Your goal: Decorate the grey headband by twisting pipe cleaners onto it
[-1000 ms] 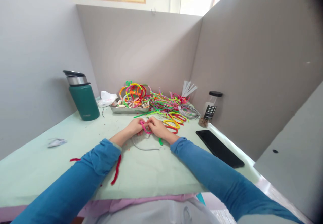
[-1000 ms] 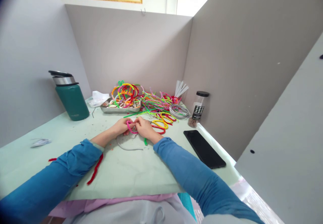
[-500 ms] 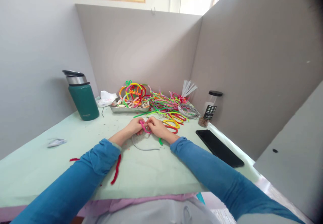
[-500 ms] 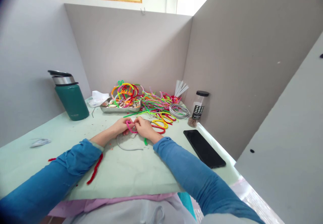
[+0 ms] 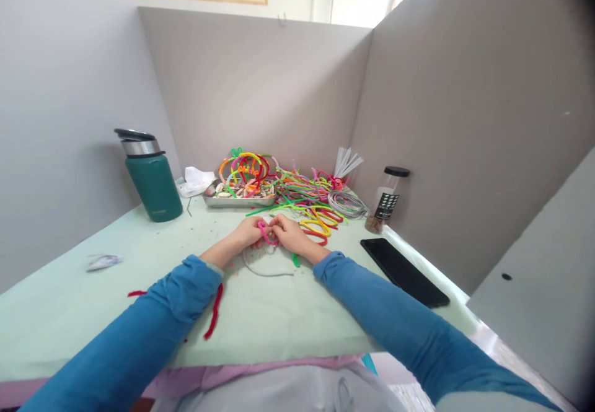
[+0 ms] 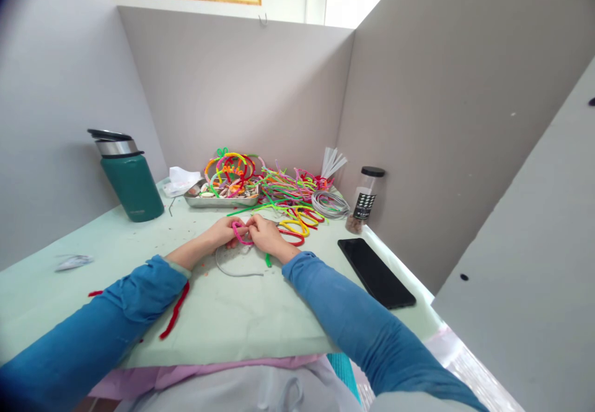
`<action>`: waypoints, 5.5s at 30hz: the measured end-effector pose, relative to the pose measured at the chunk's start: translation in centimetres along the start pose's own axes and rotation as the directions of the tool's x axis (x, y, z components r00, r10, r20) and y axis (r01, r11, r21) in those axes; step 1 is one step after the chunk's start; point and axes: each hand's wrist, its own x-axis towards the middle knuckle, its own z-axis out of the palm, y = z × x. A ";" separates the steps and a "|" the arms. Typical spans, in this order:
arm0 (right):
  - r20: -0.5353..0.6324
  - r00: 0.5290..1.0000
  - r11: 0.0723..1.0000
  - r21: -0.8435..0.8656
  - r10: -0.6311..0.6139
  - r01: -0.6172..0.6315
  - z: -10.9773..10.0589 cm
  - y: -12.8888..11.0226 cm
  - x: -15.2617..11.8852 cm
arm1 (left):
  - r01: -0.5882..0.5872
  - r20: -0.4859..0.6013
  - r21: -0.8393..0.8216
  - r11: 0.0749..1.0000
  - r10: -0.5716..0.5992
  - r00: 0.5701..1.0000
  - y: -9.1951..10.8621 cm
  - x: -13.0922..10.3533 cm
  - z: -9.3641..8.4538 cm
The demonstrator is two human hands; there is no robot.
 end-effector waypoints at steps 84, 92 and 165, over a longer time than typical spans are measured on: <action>-0.003 1.000 1.000 -0.017 -0.004 0.004 -0.1 -0.1 0.0 | 0.002 -0.026 0.024 1.000 -0.002 1.000 -0.4 0.3 0.1; 0.006 1.000 1.000 -0.015 0.008 -0.008 -0.2 -0.3 -0.1 | 0.027 -0.049 0.025 0.999 -0.025 0.998 0.3 -0.1 0.1; -0.028 1.000 1.000 0.020 -0.006 0.007 0.2 0.3 0.1 | -0.091 -0.018 -0.037 0.995 0.090 0.996 -0.7 0.4 0.1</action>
